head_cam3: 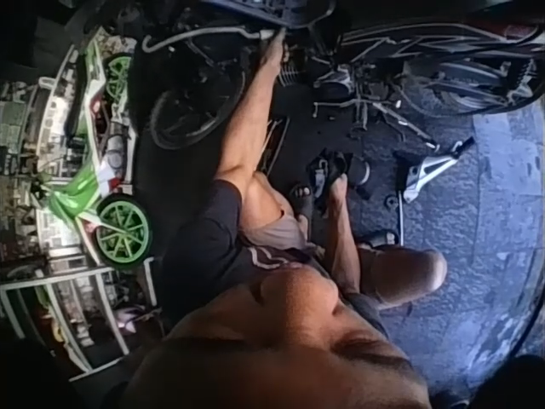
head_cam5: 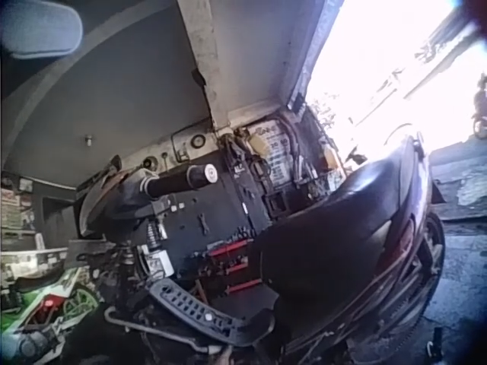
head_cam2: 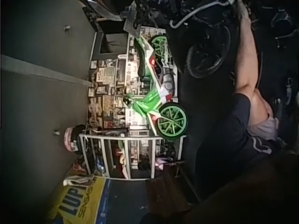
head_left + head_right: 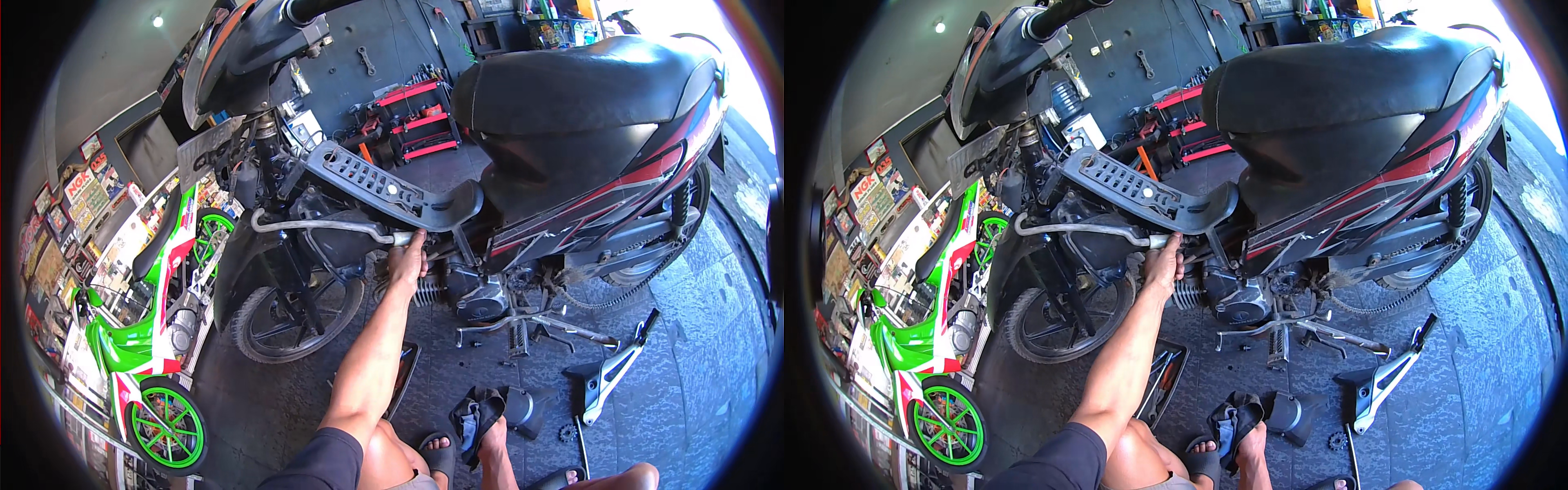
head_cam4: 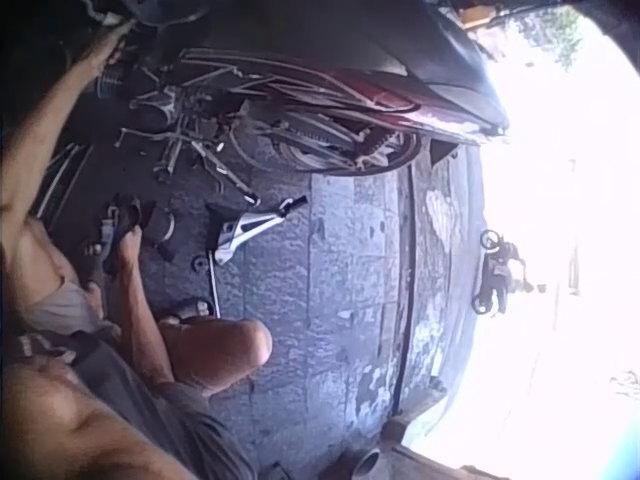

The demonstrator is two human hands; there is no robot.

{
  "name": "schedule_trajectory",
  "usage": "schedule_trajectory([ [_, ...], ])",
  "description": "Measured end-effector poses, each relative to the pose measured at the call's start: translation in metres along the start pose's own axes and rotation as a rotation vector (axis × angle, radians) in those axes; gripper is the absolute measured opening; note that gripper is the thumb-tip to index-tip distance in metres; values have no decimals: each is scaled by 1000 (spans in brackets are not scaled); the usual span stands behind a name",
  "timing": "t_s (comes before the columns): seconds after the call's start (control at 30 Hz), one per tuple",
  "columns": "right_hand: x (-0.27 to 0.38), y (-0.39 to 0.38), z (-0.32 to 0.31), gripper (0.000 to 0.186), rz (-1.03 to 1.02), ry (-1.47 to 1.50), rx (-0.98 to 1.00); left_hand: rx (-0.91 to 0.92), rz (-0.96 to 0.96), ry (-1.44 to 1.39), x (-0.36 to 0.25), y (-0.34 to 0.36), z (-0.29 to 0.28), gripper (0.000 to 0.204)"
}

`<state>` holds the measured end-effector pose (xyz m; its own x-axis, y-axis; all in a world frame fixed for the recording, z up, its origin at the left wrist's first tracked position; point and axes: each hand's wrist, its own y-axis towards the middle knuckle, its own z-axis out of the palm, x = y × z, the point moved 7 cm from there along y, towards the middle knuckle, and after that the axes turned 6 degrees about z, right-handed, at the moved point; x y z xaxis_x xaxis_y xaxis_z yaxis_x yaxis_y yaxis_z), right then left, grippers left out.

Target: The user is repairing a motorcycle, focusing on the drive chain and sprocket area.

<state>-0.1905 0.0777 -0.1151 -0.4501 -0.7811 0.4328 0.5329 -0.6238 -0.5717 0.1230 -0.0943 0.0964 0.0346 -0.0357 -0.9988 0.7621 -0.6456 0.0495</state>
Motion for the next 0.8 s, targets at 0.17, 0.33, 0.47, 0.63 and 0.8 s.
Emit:
schedule_trajectory([
  [0.17,1,-3,-2,25,10,-7,-17,-94,-33,24,-5,-2,-3,39],
  [0.33,3,-2,-5,26,18,-17,-29,-58,-12,65,-8,3,-5,43],
  [0.47,0,3,-8,25,-6,-33,-30,59,-50,47,-10,6,-5,39],
  [0.63,-10,11,-14,35,-2,-27,-4,-71,-66,33,-8,-3,-3,44],
  [0.8,-17,13,-12,30,-11,-54,16,-326,84,-68,-3,-12,2,42],
])
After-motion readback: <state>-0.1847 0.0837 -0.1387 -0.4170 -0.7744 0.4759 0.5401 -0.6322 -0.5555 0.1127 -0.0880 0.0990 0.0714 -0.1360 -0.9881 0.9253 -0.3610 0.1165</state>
